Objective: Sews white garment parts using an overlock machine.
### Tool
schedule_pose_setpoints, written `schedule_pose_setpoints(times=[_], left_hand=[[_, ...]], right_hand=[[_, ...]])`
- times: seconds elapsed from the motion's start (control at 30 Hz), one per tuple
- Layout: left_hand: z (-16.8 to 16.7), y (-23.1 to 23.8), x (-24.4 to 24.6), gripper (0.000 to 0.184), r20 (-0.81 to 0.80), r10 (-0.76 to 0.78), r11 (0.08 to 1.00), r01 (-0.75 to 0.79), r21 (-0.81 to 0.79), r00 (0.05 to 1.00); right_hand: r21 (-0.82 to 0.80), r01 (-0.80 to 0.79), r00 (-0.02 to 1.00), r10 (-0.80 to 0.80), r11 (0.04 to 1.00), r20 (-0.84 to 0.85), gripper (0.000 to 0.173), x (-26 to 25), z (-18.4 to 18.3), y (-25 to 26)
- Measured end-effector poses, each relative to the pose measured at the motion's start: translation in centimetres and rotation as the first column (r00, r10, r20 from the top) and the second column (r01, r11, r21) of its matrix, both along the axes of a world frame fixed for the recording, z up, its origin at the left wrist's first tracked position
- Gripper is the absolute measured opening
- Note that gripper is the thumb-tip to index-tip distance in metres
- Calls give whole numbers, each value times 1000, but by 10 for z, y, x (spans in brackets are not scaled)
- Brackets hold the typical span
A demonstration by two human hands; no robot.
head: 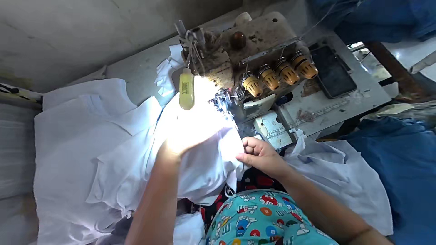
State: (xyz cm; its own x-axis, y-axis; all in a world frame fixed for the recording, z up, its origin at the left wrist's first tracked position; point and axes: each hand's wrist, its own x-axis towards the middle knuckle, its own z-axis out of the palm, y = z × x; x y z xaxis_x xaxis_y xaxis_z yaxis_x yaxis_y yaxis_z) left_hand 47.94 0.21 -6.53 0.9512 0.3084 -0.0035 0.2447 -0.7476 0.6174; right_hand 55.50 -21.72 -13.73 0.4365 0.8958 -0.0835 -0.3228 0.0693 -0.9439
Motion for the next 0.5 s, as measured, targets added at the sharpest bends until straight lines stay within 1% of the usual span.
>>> schedule_pose_setpoints(times=[0.03,0.07,0.1,0.13,0.17,0.23,0.27,0.3,0.33,0.4,0.43,0.47,0.5], left_hand=[[6,7,4,34,6,61,987,-60,-148,998],[8,14,8,35,-3,156,954,-151,-258,988],[5,22,13,46,-21,228,933,-225,-281,973],[0,32,16,58,-22,252,940,-250,-234,967],[-10,40,20,64,16,233,963,-229,-140,972],[-28,48,21,65,92,188,981,-192,37,978],[-31,41,17,59,147,198,970,-215,116,969],[-28,26,10,53,196,245,945,-279,172,950],[-27,6,-3,45,268,290,916,-348,201,919],[-38,-40,-40,28,429,297,895,-406,188,853],[-48,-63,-57,24,443,288,908,-389,155,849],[-56,-84,-71,27,436,279,924,-362,119,856],[-61,-101,-83,34,394,270,941,-328,87,878]], right_hand=[[-9,23,999,-23,1000,29,11,1,0,4],[-19,43,998,-42,999,51,10,2,0,8],[-22,60,996,-58,998,65,8,4,0,13],[-19,78,994,-76,997,74,6,5,0,16],[-20,100,992,-98,995,79,3,5,0,19],[-22,132,987,-129,991,91,4,2,-2,21],[-22,127,987,-125,992,103,3,-1,-3,19],[-21,107,988,-104,994,116,2,-5,-4,15],[-34,77,988,-71,996,138,8,-10,-5,10],[-91,6,984,10,996,175,19,-21,-8,-7],[-122,-27,980,50,992,194,22,-28,-10,-17],[-139,-56,973,85,989,215,23,-35,-14,-26],[-138,-78,966,109,987,233,24,-41,-18,-36]])
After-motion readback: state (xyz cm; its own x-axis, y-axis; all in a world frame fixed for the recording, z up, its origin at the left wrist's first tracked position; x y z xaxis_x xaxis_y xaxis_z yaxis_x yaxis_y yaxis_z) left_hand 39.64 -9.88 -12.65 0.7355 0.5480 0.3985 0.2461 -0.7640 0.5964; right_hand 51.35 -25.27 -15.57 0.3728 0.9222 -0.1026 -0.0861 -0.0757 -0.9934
